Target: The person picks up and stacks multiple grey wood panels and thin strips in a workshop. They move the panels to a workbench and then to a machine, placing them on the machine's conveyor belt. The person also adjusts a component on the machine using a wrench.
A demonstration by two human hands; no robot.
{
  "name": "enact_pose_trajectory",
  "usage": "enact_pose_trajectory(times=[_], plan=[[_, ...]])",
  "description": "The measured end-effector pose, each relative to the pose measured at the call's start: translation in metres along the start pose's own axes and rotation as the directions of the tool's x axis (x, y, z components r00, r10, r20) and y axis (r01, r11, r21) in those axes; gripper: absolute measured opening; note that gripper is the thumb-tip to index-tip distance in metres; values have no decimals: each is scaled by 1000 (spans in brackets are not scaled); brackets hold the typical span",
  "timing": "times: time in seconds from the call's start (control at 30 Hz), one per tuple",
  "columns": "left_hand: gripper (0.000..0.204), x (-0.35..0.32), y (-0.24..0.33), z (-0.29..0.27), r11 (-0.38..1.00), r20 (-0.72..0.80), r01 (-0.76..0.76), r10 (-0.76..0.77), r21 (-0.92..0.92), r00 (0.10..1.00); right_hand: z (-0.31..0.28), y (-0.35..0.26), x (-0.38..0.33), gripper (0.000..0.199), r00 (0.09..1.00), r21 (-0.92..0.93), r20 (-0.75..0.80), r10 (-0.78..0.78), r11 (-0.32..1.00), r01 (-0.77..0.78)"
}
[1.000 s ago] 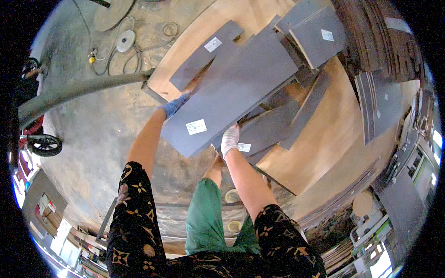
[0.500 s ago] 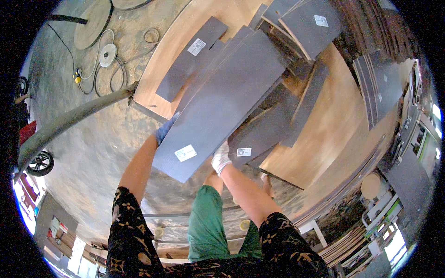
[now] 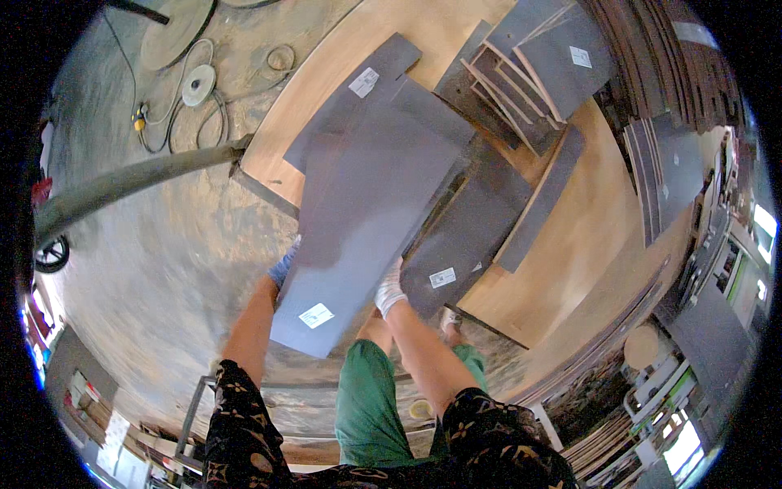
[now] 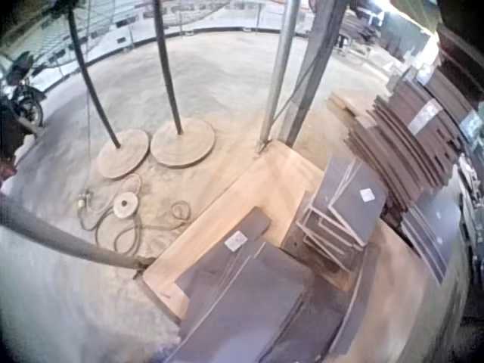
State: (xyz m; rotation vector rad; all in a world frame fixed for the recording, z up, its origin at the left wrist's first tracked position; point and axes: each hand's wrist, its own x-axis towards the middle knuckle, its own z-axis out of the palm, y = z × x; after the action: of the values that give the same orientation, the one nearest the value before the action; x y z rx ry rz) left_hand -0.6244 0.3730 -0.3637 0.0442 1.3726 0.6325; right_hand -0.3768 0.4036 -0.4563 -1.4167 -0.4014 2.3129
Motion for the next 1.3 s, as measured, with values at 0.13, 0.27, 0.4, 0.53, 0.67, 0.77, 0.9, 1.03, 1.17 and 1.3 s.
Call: enact_pose_trajectory(times=[0.13,0.27,0.4,0.53,0.67,0.77,0.9,1.03,1.17,1.3], plan=[[81,0,-29,28,990,-93,-140,138,-11,986,-43,2,6,55,956,-384,289,-49,909,163],[84,-18,-25,68,982,-212,-158,177,103,961,-59,-29,-12,52,908,-423,411,80,899,112],[71,14,-82,95,897,-439,-304,425,321,791,-47,-87,-44,53,912,138,302,278,934,-330],[69,-14,-94,149,879,-476,-476,432,31,766,-76,-105,-75,54,903,33,344,257,958,-286],[66,-53,-118,199,707,-530,-700,558,-101,639,-106,-131,-95,55,889,-125,342,304,952,-278],[59,-69,-125,270,664,-702,-746,505,-55,501,-135,-186,-126,55,881,-290,355,313,933,-214],[63,-117,-112,352,587,-831,-806,411,-74,375,-90,-275,-183,55,917,-753,297,267,656,53],[66,-136,-104,407,443,-934,-889,254,-120,252,-10,-316,-220,57,787,-821,338,515,570,-21],[60,-81,-134,421,127,-985,-980,-107,-152,139,77,-295,-275,59,634,-932,287,718,362,11],[42,-165,-155,413,-468,-994,-883,-87,-15,63,135,-216,-295,62,480,-965,257,839,195,176]])
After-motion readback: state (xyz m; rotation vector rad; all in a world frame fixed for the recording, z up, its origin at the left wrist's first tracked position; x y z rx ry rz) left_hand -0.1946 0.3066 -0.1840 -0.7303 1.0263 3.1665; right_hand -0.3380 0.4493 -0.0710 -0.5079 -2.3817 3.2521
